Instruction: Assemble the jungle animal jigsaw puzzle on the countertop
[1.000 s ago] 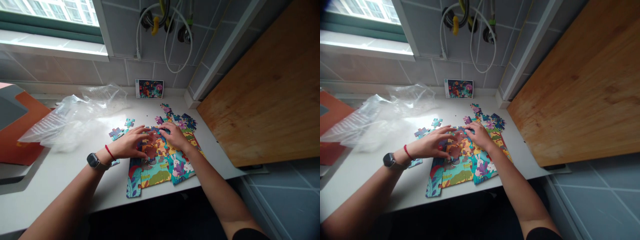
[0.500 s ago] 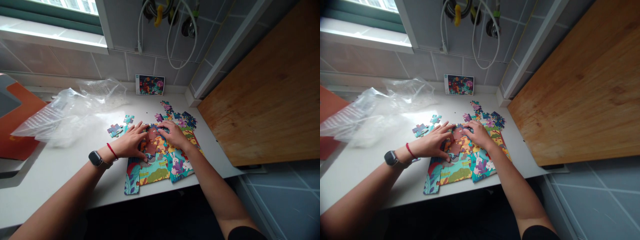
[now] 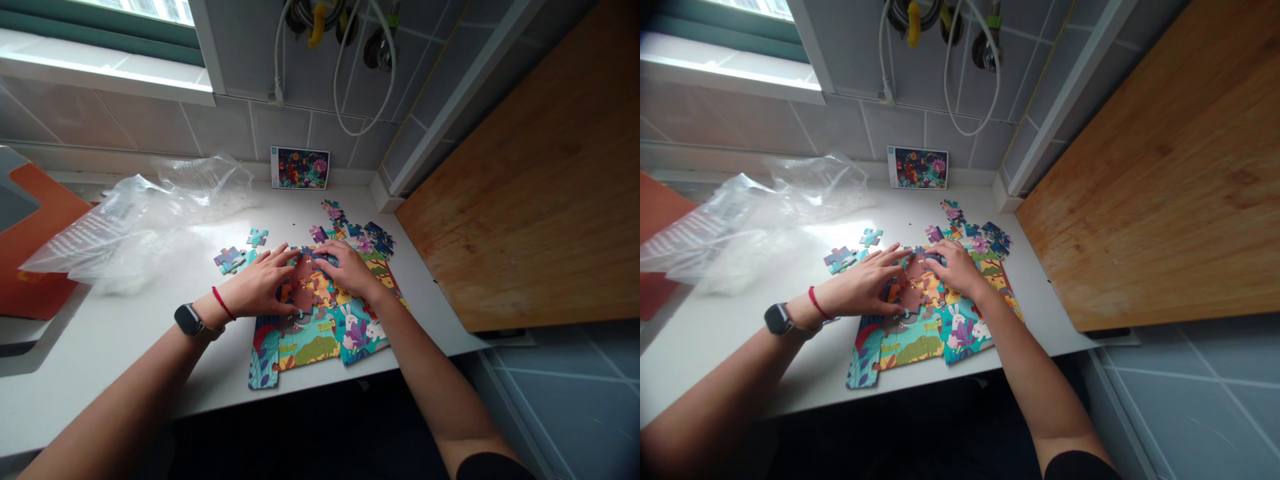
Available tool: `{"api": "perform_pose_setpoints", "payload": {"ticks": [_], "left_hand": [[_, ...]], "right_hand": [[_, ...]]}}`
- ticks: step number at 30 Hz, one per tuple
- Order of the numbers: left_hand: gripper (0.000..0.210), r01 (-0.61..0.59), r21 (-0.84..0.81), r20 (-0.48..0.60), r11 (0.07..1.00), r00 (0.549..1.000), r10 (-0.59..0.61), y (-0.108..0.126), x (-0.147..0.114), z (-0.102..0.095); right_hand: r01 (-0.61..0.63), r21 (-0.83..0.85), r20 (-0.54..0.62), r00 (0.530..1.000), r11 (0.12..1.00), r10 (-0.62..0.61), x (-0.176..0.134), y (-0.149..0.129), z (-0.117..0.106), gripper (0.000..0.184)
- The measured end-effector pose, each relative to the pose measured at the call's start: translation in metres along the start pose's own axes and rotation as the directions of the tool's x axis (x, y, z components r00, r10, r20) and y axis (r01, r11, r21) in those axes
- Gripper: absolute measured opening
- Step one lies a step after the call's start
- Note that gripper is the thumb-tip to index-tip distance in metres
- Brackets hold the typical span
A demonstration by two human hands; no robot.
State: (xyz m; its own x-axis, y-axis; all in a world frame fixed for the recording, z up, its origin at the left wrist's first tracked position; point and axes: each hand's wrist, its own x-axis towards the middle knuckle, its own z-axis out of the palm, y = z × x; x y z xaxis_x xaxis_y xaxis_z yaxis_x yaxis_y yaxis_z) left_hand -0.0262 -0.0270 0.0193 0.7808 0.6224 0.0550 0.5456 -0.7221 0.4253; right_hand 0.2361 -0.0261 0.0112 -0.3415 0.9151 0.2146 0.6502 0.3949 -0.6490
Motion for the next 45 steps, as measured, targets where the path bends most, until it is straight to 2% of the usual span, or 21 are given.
{"api": "perform_pose_setpoints", "payload": {"ticks": [4, 9, 16, 20, 24, 26, 32, 37, 40, 45], "left_hand": [[0.061, 0.024, -0.005, -0.031, 1.0, 0.999, -0.024, 0.002, 0.0, 0.002], [0.042, 0.057, 0.008, -0.057, 0.998, 0.997, -0.057, 0.004, 0.001, 0.0], [0.042, 0.058, -0.024, -0.109, 0.998, 0.992, -0.06, 0.0, 0.001, 0.003], [0.06, 0.059, 0.001, -0.105, 0.998, 0.993, -0.059, 0.002, 0.001, 0.003], [0.085, 0.193, 0.084, -0.15, 0.978, 0.972, -0.179, 0.014, -0.005, 0.001], [0.081, 0.223, 0.121, -0.154, 0.967, 0.967, -0.203, 0.022, -0.009, 0.003], [0.05, 0.275, 0.176, -0.214, 0.945, 0.948, -0.236, 0.043, -0.013, 0.015], [0.059, 0.34, 0.175, -0.228, 0.924, 0.927, -0.298, 0.058, -0.014, 0.018], [0.056, 0.391, 0.17, -0.211, 0.905, 0.911, -0.355, 0.065, -0.016, 0.021], [0.043, 0.423, 0.109, -0.326, 0.9, 0.87, -0.369, 0.072, -0.027, 0.037]], "right_hand": [[0.003, -0.007, -0.002, 1.0, 1.0, -0.003, 0.0, 0.0, 0.0, 0.018], [0.007, -0.025, -0.005, 1.0, 1.0, -0.007, -0.001, -0.001, 0.0, 0.017], [0.118, -0.051, 0.118, 0.987, 0.992, -0.112, -0.004, -0.007, -0.002, 0.034], [0.145, -0.052, 0.162, 0.978, 0.988, -0.135, -0.004, -0.008, -0.002, 0.037], [0.134, -0.039, 0.172, 0.977, 0.99, -0.126, -0.004, -0.008, -0.003, 0.04], [0.128, -0.039, 0.173, 0.978, 0.991, -0.12, -0.004, -0.008, -0.003, 0.041], [0.121, -0.032, 0.171, 0.979, 0.992, -0.114, -0.004, -0.007, -0.002, 0.044], [0.112, -0.017, 0.156, 0.982, 0.994, -0.108, -0.003, -0.003, 0.001, 0.044], [0.114, -0.002, 0.146, 0.983, 0.993, -0.113, -0.003, -0.001, 0.002, 0.045], [0.132, 0.009, 0.114, 0.985, 0.991, -0.133, -0.003, 0.003, 0.004, 0.042]]}}
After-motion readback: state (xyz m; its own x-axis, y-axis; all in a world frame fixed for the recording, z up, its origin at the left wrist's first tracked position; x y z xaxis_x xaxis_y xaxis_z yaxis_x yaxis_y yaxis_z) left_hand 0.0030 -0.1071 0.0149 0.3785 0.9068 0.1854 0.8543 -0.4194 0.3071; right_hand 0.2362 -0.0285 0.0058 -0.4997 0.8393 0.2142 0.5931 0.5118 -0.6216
